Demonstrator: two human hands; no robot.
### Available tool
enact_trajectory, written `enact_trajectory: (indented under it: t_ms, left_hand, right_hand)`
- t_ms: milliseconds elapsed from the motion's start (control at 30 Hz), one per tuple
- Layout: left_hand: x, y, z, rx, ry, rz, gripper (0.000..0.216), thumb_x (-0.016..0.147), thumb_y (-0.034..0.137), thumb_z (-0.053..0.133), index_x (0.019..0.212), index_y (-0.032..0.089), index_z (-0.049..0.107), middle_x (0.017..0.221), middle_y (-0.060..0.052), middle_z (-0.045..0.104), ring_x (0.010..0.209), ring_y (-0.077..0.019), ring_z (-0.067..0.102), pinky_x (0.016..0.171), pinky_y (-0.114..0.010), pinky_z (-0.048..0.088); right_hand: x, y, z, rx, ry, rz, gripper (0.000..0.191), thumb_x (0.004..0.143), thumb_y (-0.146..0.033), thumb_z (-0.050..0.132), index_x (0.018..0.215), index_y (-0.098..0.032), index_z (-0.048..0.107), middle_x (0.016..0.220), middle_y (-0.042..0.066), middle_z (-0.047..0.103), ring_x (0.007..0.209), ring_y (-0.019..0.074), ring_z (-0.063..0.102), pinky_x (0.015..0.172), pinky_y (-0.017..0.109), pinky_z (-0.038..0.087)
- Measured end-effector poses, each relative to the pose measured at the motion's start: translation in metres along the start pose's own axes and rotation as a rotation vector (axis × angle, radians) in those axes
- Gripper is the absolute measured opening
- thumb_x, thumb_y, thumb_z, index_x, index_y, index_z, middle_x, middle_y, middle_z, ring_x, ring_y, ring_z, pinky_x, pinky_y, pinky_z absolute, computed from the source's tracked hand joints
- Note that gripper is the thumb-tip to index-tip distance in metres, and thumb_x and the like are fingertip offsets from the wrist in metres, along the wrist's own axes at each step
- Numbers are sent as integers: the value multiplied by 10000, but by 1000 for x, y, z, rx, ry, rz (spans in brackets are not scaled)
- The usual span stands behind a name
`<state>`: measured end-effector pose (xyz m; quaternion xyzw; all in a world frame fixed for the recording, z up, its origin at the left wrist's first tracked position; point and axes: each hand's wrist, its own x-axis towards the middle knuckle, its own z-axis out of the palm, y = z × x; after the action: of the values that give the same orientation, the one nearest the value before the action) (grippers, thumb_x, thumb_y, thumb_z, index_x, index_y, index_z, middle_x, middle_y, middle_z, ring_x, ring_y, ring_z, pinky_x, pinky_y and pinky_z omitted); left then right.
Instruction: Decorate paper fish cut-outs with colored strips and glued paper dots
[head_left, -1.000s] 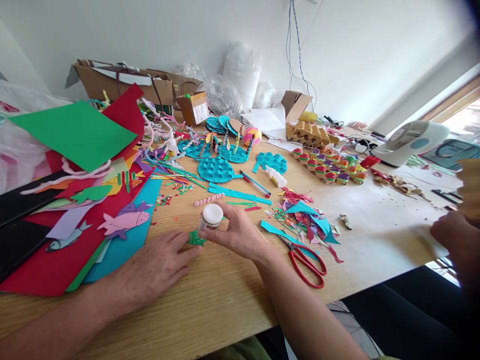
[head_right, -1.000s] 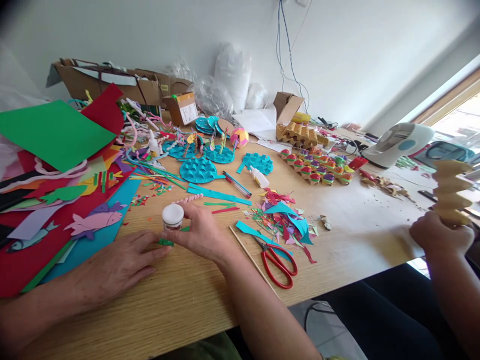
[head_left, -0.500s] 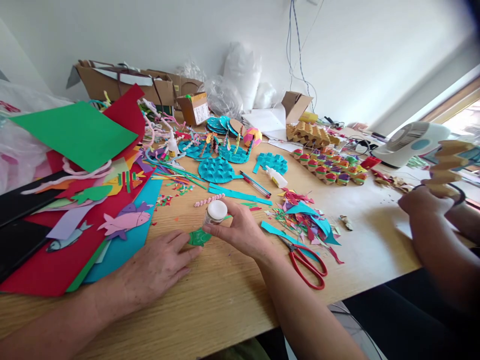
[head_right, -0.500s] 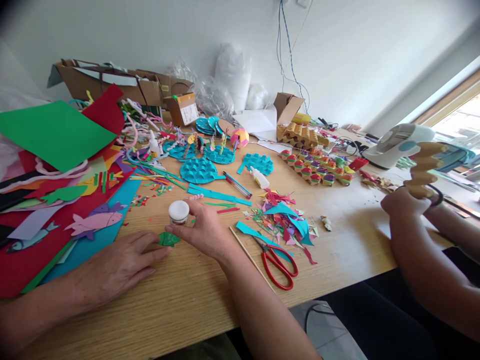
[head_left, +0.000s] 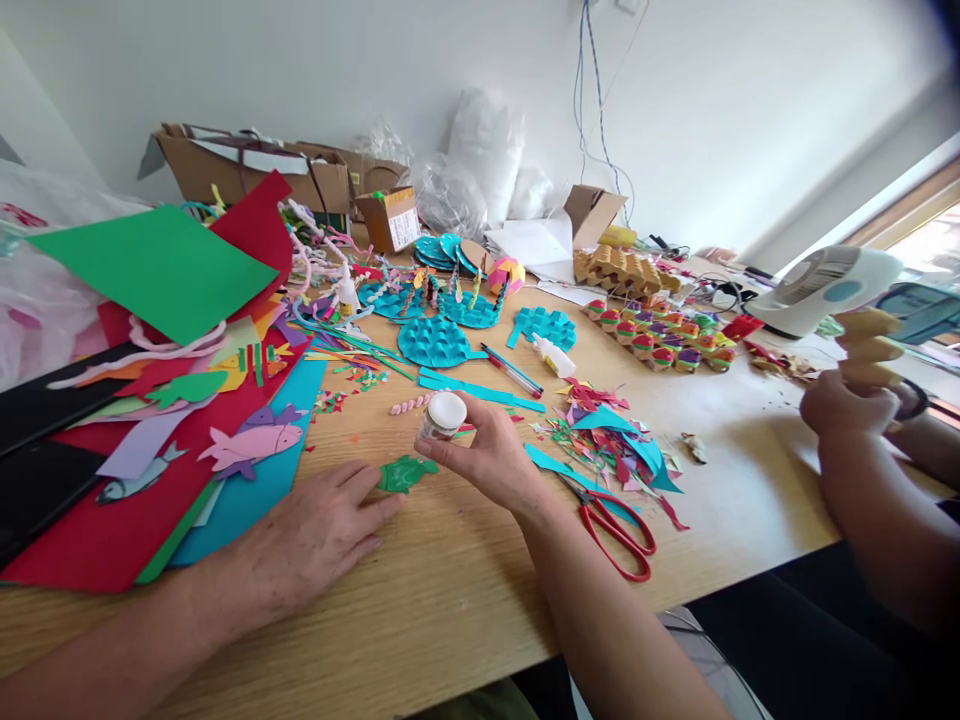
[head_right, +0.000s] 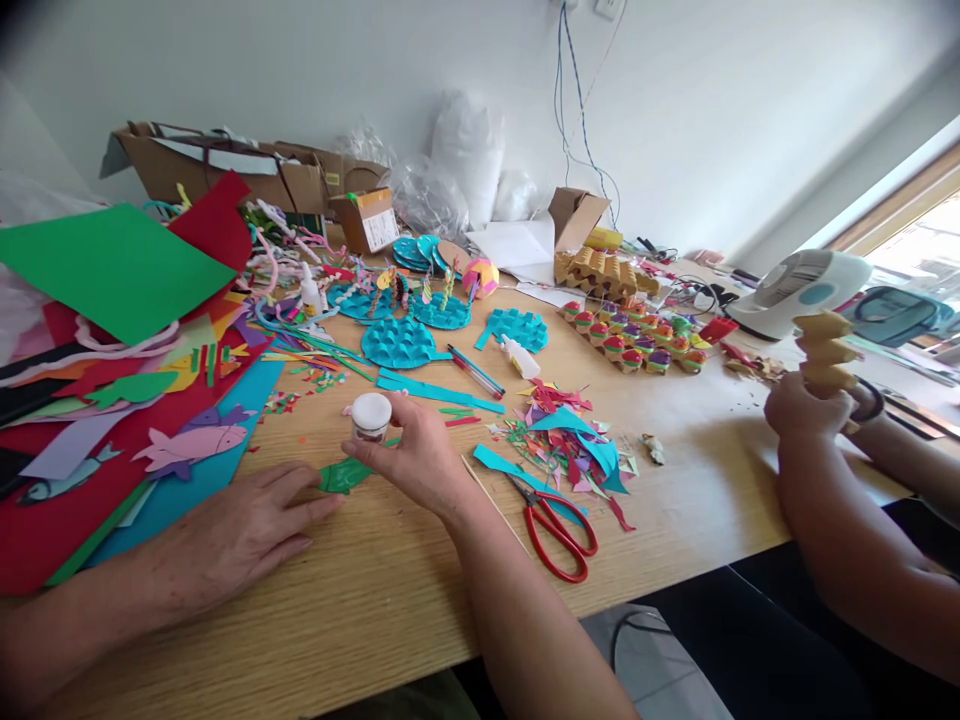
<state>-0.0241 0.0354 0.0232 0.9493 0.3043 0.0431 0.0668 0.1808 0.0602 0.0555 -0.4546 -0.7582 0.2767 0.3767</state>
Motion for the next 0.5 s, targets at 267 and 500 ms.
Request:
enact_trajectory:
  t_ms: [267, 500]
  left_hand:
    - [0, -1, 3, -12, -5, 0, 240, 868, 255, 406, 1071, 226, 533, 928, -63, 531, 869, -221, 511, 741, -375, 461]
    - [0, -1, 1, -100, 10, -29, 242, 870, 270, 400, 1065, 234, 540, 1017, -58, 548, 950, -216, 507, 798, -363, 440]
  right_hand:
    - [2, -3, 13, 31, -29, 20, 230, 691, -292, 664, 883, -182, 604, 855, 16, 616, 794, 164, 544, 700, 269, 409]
    - [3, -3, 23, 57, -35, 0, 263, 677, -310, 677, 905, -196, 612, 843, 8, 624, 854, 178, 558, 731, 278, 422]
